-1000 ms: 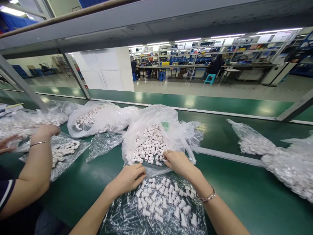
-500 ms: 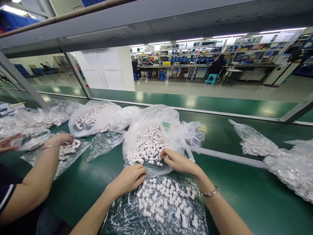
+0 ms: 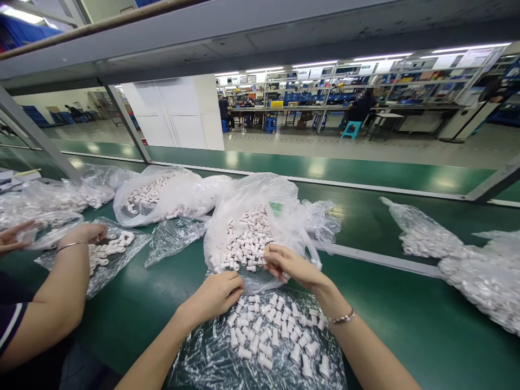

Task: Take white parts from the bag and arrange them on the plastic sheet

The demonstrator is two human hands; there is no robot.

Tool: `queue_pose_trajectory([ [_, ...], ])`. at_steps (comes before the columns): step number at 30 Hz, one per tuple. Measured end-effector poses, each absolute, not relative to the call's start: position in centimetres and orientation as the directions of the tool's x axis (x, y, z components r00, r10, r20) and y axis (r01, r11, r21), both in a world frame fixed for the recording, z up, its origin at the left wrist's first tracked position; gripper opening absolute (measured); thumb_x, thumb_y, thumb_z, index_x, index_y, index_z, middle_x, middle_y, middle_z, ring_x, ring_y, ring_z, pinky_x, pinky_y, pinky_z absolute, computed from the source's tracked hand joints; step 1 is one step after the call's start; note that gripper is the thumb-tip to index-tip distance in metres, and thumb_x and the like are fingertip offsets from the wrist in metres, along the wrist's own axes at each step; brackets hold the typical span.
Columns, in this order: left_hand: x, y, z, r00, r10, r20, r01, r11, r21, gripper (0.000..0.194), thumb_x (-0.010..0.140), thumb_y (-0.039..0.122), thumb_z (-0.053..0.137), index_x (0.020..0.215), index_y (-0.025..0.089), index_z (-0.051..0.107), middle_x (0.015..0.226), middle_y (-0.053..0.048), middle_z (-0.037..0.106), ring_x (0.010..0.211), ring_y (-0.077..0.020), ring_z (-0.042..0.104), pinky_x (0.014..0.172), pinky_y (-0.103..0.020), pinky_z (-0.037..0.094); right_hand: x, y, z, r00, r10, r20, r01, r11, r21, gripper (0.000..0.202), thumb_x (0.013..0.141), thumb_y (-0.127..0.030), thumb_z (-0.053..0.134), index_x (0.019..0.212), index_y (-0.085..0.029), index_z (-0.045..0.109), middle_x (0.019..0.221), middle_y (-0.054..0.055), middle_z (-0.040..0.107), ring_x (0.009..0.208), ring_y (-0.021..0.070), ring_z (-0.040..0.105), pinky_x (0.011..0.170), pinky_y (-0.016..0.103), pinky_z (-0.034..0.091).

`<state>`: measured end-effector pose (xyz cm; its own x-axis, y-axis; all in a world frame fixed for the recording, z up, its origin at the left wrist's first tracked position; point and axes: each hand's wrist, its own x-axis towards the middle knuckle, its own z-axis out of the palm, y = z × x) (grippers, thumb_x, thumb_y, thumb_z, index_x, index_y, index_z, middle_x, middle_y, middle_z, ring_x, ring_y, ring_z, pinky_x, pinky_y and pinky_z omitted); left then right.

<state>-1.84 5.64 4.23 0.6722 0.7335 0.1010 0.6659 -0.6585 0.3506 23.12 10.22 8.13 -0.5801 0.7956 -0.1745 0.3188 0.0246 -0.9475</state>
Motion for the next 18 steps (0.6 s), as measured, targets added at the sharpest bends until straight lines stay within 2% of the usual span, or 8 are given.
queue_pose_trajectory([
  [2,-1.8,5.7,4.2,0.672,0.735,0.091,0.668,-0.654,0.354,0.021,0.102,0.025,0.041,0.085,0.019,0.052,0.085,-0.002,0.057,0.070,-0.0129,0.054,0.053,-0.026,0.032,23.0,10.2,8.5,-0.582,0.797,-0.161,0.153,-0.087,-0.984,0.042,0.098,-0.062,0.039,0.099,-0.022,0.053,0.075,0.000,0.053,0.053,0.0120,0.039,0.045,0.024,0.035],
  [3,-1.8,5.7,4.2,0.670,0.737,0.092,0.670,-0.653,0.354,0.021,0.102,0.025,0.041,0.085,0.019,0.052,0.085,-0.002,0.057,0.071,-0.0131,0.054,0.053,-0.026,0.032,22.8,10.1,8.4,-0.570,0.808,-0.151,0.148,-0.080,-0.986,0.044,0.098,-0.063,0.039,0.100,-0.022,0.054,0.077,0.001,0.054,0.053,0.0117,0.039,0.044,0.024,0.034],
  [6,-1.8,5.7,4.0,0.666,0.739,0.103,0.674,-0.655,0.342,0.018,0.101,0.023,0.044,0.086,0.019,0.052,0.086,-0.001,0.057,0.074,-0.0136,0.055,0.055,-0.026,0.033,21.7,9.9,7.1,-0.505,0.860,-0.073,0.360,0.133,-0.924,0.040,0.099,-0.057,0.041,0.091,-0.021,0.055,0.077,0.000,0.055,0.056,0.0122,0.042,0.050,0.025,0.034],
  [9,-1.8,5.7,4.0,0.667,0.736,0.113,0.672,-0.661,0.334,0.017,0.100,0.023,0.045,0.085,0.019,0.051,0.085,-0.001,0.057,0.073,-0.0135,0.054,0.054,-0.026,0.031,20.4,9.6,5.1,-0.449,0.892,0.054,0.646,0.365,-0.670,0.025,0.099,-0.042,0.049,0.088,-0.020,0.057,0.076,0.000,0.057,0.065,0.0161,0.049,0.060,0.027,0.034],
  [11,-1.8,5.7,4.1,0.670,0.733,0.116,0.666,-0.663,0.342,0.017,0.100,0.023,0.044,0.084,0.019,0.050,0.084,0.000,0.056,0.073,-0.0135,0.054,0.054,-0.026,0.030,19.9,9.4,4.1,-0.440,0.894,0.078,0.726,0.406,-0.556,0.013,0.093,-0.032,0.058,0.093,-0.020,0.058,0.075,0.000,0.057,0.068,0.0175,0.050,0.061,0.028,0.031],
  [13,-1.8,5.7,4.1,0.670,0.732,0.119,0.662,-0.663,0.349,0.017,0.100,0.023,0.043,0.085,0.020,0.050,0.084,0.000,0.056,0.073,-0.0136,0.053,0.054,-0.026,0.030,19.8,9.4,3.8,-0.442,0.894,0.072,0.743,0.410,-0.529,0.011,0.090,-0.029,0.063,0.093,-0.019,0.057,0.072,0.000,0.054,0.066,0.0174,0.049,0.060,0.028,0.029],
  [15,-1.8,5.7,4.1,0.669,0.733,0.120,0.664,-0.662,0.348,0.017,0.100,0.023,0.044,0.085,0.020,0.050,0.085,0.000,0.057,0.072,-0.0137,0.053,0.054,-0.026,0.029,20.1,9.5,4.0,-0.444,0.895,0.051,0.716,0.388,-0.580,0.015,0.092,-0.034,0.060,0.090,-0.019,0.057,0.067,-0.002,0.051,0.062,0.0156,0.047,0.057,0.027,0.029],
  [18,-1.9,5.6,4.1,0.670,0.733,0.120,0.664,-0.664,0.344,0.016,0.100,0.022,0.044,0.085,0.020,0.050,0.085,-0.001,0.057,0.073,-0.0141,0.054,0.054,-0.026,0.028,20.8,9.9,5.3,-0.452,0.890,-0.052,0.472,0.189,-0.861,0.033,0.096,-0.052,0.050,0.087,-0.020,0.053,0.063,-0.005,0.043,0.050,0.0109,0.035,0.048,0.024,0.026],
])
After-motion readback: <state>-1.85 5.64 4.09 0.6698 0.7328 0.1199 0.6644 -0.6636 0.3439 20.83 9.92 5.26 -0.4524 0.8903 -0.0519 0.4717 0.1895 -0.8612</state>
